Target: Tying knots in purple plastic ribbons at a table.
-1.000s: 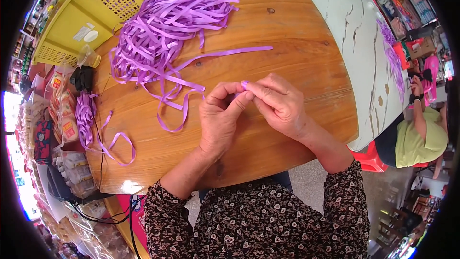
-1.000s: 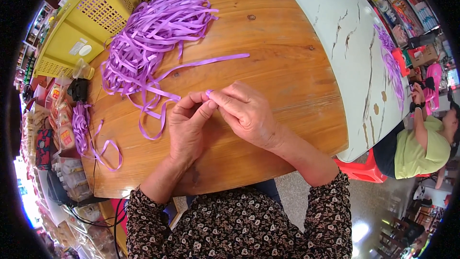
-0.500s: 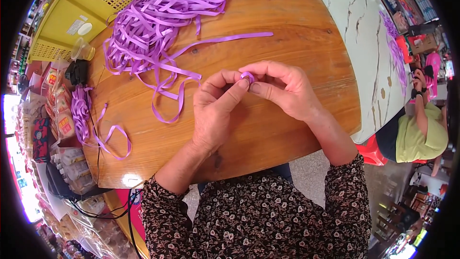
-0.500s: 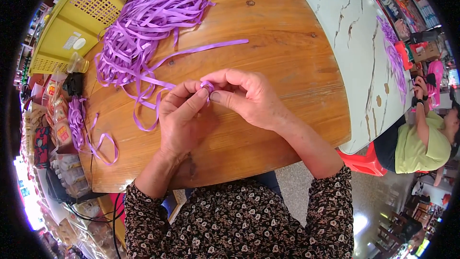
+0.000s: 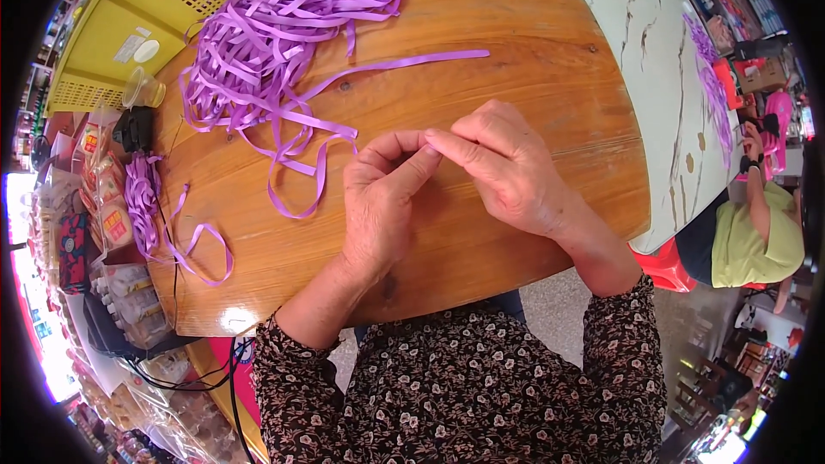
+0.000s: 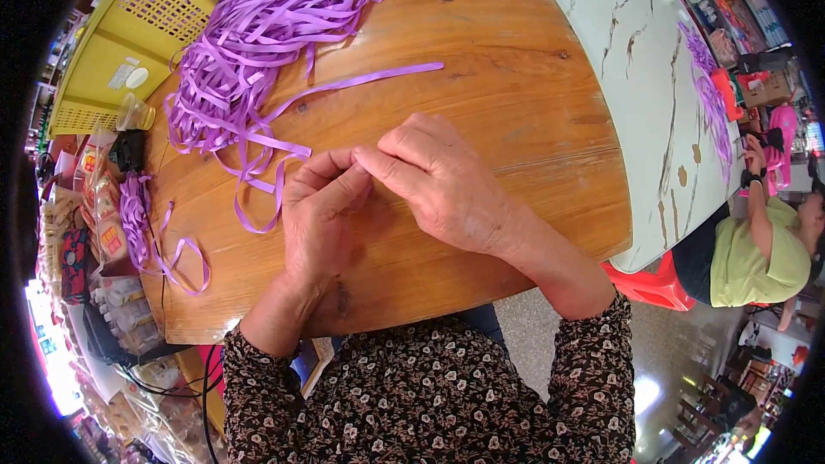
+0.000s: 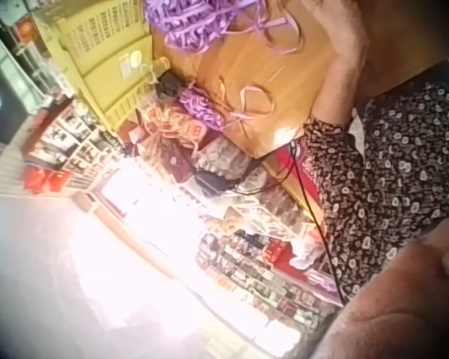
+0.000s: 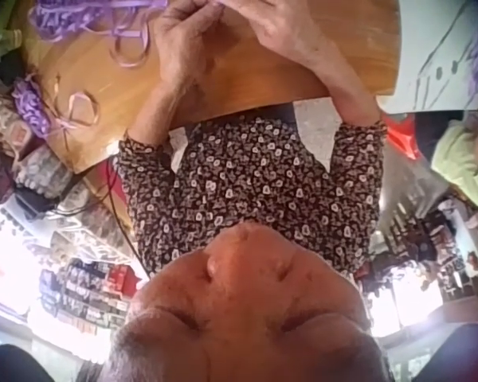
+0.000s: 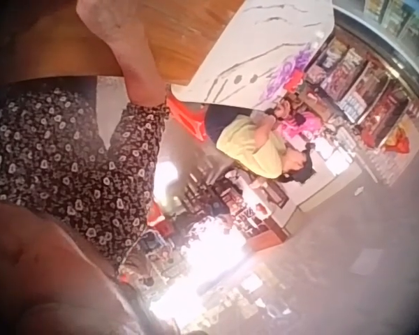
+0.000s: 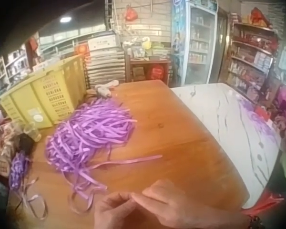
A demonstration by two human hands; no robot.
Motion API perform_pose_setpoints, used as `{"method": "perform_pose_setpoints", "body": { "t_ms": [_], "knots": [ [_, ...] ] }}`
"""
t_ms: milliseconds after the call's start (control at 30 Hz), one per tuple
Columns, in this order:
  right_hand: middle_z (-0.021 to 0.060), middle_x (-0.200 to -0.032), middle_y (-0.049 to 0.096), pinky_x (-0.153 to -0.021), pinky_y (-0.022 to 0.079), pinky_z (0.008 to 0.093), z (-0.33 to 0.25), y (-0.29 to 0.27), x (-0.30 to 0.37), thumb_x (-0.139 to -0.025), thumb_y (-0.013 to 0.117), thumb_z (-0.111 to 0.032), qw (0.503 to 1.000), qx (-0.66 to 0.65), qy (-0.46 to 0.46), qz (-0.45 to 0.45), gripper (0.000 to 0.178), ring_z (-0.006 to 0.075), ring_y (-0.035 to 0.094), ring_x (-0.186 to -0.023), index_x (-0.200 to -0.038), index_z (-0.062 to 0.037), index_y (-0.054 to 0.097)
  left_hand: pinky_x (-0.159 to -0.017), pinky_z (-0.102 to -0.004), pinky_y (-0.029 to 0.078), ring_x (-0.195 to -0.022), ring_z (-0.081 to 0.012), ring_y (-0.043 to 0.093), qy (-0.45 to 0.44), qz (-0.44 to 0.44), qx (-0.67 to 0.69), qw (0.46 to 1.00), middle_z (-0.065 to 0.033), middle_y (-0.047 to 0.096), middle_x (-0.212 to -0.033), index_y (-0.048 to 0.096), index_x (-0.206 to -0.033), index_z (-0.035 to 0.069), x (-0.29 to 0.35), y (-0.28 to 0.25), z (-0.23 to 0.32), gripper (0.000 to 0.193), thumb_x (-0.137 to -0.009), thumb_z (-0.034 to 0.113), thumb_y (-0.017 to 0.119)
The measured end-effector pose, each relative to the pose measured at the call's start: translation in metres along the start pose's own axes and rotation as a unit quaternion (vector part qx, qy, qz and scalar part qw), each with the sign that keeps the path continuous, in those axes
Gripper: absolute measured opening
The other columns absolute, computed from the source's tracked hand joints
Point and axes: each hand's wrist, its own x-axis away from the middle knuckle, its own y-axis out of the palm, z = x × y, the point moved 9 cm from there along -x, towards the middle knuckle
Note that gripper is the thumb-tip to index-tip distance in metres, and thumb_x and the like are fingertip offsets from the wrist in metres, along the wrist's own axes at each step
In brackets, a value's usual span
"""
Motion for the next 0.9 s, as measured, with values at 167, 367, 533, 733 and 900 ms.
{"method": "perform_pose_setpoints", "body": {
  "t_ms": [167, 367, 533, 733, 900],
  "knots": [
    [0.0047, -0.086, 0.055, -0.067, 0.044, 0.0318, 0.001, -0.001, 0.002, -0.064, 0.063, 0.004, 1.000, -0.004, -0.015, 0.004, 0.043, 0.0216, 0.052, -0.075, -0.107, -0.0021, 0.065, -0.056, -0.0180, 0.035, -0.062, -0.0043, 0.045, -0.008, 0.009, -0.015, 1.000, 0.0008, 0.057, -0.072, 0.064, -0.092, -0.001, -0.003, 0.001, -0.002, 0.010, -0.086, 0.006, 0.061],
    [0.0044, -0.086, 0.054, -0.067, 0.045, 0.0308, -0.003, -0.002, 0.000, -0.063, 0.062, 0.002, 1.000, -0.012, -0.027, -0.004, 0.045, 0.0211, 0.052, -0.075, -0.107, -0.0036, 0.066, -0.060, -0.0207, 0.040, -0.064, -0.0056, 0.047, -0.058, -0.074, 0.033, 0.995, -0.0001, 0.059, -0.077, 0.063, -0.093, 0.000, -0.009, -0.002, -0.015, 0.012, -0.083, 0.005, 0.065],
    [0.0046, -0.088, 0.056, -0.068, 0.047, 0.0307, -0.002, -0.002, 0.000, -0.063, 0.063, 0.001, 0.999, -0.010, -0.035, -0.004, 0.045, 0.0215, 0.054, -0.078, -0.107, -0.0041, 0.066, -0.057, -0.0178, 0.036, -0.065, -0.0031, 0.046, -0.069, -0.067, 0.010, 0.995, 0.0019, 0.059, -0.078, 0.065, -0.091, 0.001, -0.009, 0.000, -0.015, 0.009, -0.082, 0.003, 0.065],
    [0.0058, -0.092, 0.059, -0.070, 0.050, 0.0305, -0.003, -0.003, 0.000, -0.062, 0.063, 0.002, 0.999, -0.005, -0.041, 0.002, 0.047, 0.0222, 0.057, -0.081, -0.108, -0.0040, 0.066, -0.056, -0.0179, 0.036, -0.064, -0.0030, 0.047, -0.057, -0.063, 0.015, 0.996, 0.0019, 0.060, -0.078, 0.065, -0.090, 0.001, -0.008, 0.004, -0.012, 0.008, -0.082, 0.004, 0.066],
    [0.0079, -0.088, 0.064, -0.066, 0.051, 0.0297, 0.006, -0.007, -0.003, -0.070, 0.063, 0.007, 0.999, -0.030, -0.011, 0.041, 0.039, 0.0214, 0.061, -0.078, -0.107, -0.0030, 0.065, -0.056, -0.0177, 0.036, -0.064, -0.0029, 0.047, -0.057, -0.051, 0.032, 0.997, 0.0025, 0.059, -0.077, 0.066, -0.089, 0.002, -0.007, 0.005, -0.010, 0.008, -0.082, 0.005, 0.067]
  ]
}}
